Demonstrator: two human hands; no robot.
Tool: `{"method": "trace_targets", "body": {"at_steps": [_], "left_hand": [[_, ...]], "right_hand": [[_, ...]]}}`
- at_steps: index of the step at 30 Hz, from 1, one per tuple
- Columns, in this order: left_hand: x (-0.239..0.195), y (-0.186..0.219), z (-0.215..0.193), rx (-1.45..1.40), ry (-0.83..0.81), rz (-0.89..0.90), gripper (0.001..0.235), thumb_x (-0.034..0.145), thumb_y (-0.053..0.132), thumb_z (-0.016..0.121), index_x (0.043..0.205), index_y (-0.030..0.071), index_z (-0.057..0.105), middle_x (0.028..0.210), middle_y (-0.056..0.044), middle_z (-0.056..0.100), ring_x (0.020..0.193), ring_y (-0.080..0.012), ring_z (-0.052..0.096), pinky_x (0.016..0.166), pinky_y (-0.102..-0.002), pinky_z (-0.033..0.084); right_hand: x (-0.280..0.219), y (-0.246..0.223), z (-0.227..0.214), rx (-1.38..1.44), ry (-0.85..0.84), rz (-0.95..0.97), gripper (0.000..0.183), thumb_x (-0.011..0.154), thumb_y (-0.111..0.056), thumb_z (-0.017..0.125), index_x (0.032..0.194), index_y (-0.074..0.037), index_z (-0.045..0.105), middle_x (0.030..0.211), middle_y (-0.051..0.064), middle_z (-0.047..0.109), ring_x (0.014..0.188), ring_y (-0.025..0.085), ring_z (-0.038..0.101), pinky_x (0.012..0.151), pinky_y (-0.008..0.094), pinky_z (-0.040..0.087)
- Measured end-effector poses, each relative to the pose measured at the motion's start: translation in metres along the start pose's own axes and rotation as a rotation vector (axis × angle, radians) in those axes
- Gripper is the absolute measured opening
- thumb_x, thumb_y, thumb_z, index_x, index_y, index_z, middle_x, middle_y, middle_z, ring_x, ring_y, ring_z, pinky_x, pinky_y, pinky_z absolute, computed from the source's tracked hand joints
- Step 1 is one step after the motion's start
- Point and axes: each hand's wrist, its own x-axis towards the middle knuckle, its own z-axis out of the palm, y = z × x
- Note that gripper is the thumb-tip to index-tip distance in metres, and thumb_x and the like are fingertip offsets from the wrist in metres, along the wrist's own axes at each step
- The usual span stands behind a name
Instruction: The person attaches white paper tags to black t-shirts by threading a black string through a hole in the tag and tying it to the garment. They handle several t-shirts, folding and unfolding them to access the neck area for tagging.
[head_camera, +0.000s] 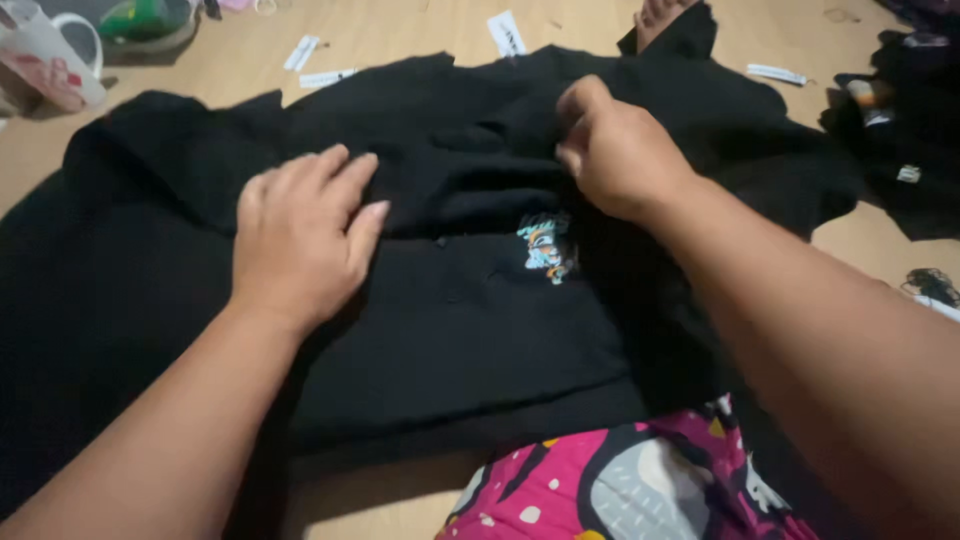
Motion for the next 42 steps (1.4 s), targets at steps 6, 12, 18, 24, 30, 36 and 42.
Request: {"method": "trace_targets", "body": {"at_steps": [6, 12, 18, 24, 30, 36, 42], "left_hand": [[0.033, -0.033, 0.010, -0.274, -0.342, -0.383, 0.042, 0.105, 0.033, 0.056, 0.144, 0.021, 0.063, 0.111, -0.019, 0.075, 0.105, -0.0443, 0.070, 0.084, -0.061, 0.053], [0.072, -0.039, -0.019, -0.219, -0.620, -0.413, 0.048, 0.088, 0.036, 0.074, 0.135, 0.025, 0.072, 0.127, -0.011, 0.074, 0.123, -0.0412, 0.066, 0.100, -0.056, 0.049], [0.090, -0.057, -0.047, -0.118, -0.947, -0.554, 0.068, 0.089, 0.071, 0.048, 0.141, 0.030, 0.064, 0.142, -0.003, 0.065, 0.138, -0.0331, 0.053, 0.111, -0.047, 0.038], [0.090, -0.076, -0.046, -0.257, -1.055, -0.718, 0.044, 0.098, 0.041, 0.060, 0.140, 0.033, 0.064, 0.147, 0.002, 0.061, 0.134, -0.0243, 0.056, 0.114, -0.043, 0.040], [0.097, -0.063, -0.058, -0.411, -1.023, -0.886, 0.042, 0.097, 0.051, 0.058, 0.115, 0.018, 0.075, 0.120, -0.005, 0.067, 0.115, -0.0223, 0.056, 0.102, -0.035, 0.037], [0.090, -0.082, -0.027, -0.157, -0.704, -0.749, 0.041, 0.097, 0.059, 0.070, 0.090, 0.021, 0.081, 0.094, -0.004, 0.077, 0.105, -0.0274, 0.060, 0.093, -0.045, 0.035], [0.111, -0.088, -0.028, -0.225, -1.206, -0.769, 0.055, 0.095, 0.058, 0.052, 0.127, 0.018, 0.073, 0.132, -0.008, 0.068, 0.119, -0.0285, 0.061, 0.103, -0.044, 0.045]], "right_hand": [[0.016, 0.005, 0.018, -0.064, -0.198, 0.115, 0.069, 0.090, -0.027, 0.075, 0.152, -0.017, 0.045, 0.114, 0.026, 0.072, 0.113, 0.047, 0.068, 0.091, 0.060, 0.054], [0.015, -0.038, -0.026, -0.149, -0.190, 0.132, 0.085, 0.089, -0.021, 0.077, 0.159, -0.021, 0.029, 0.127, 0.025, 0.068, 0.120, 0.048, 0.064, 0.094, 0.066, 0.052], [0.041, -0.015, -0.002, -0.070, -0.094, 0.109, 0.025, 0.091, -0.029, 0.071, 0.111, -0.020, 0.060, 0.108, 0.015, 0.071, 0.099, 0.043, 0.065, 0.072, 0.057, 0.049], [0.064, 0.009, -0.016, 0.198, 0.135, 0.279, 0.013, 0.084, -0.018, 0.068, 0.095, -0.012, 0.067, 0.092, 0.012, 0.071, 0.085, 0.032, 0.064, 0.072, 0.045, 0.050], [0.151, 0.120, 0.062, 1.543, 0.302, 0.629, 0.011, 0.076, 0.000, 0.054, 0.070, -0.010, 0.051, 0.058, 0.017, 0.045, 0.042, 0.038, 0.054, 0.038, 0.052, 0.047], [0.094, 0.037, 0.023, 1.243, 0.217, 0.714, 0.026, 0.088, -0.004, 0.069, 0.113, -0.011, 0.069, 0.080, 0.009, 0.068, 0.064, 0.019, 0.070, 0.054, 0.029, 0.062], [0.096, 0.050, 0.037, 1.415, -0.158, 0.245, 0.040, 0.089, 0.003, 0.056, 0.123, -0.017, 0.050, 0.098, 0.006, 0.051, 0.077, 0.016, 0.055, 0.063, 0.025, 0.043]]}}
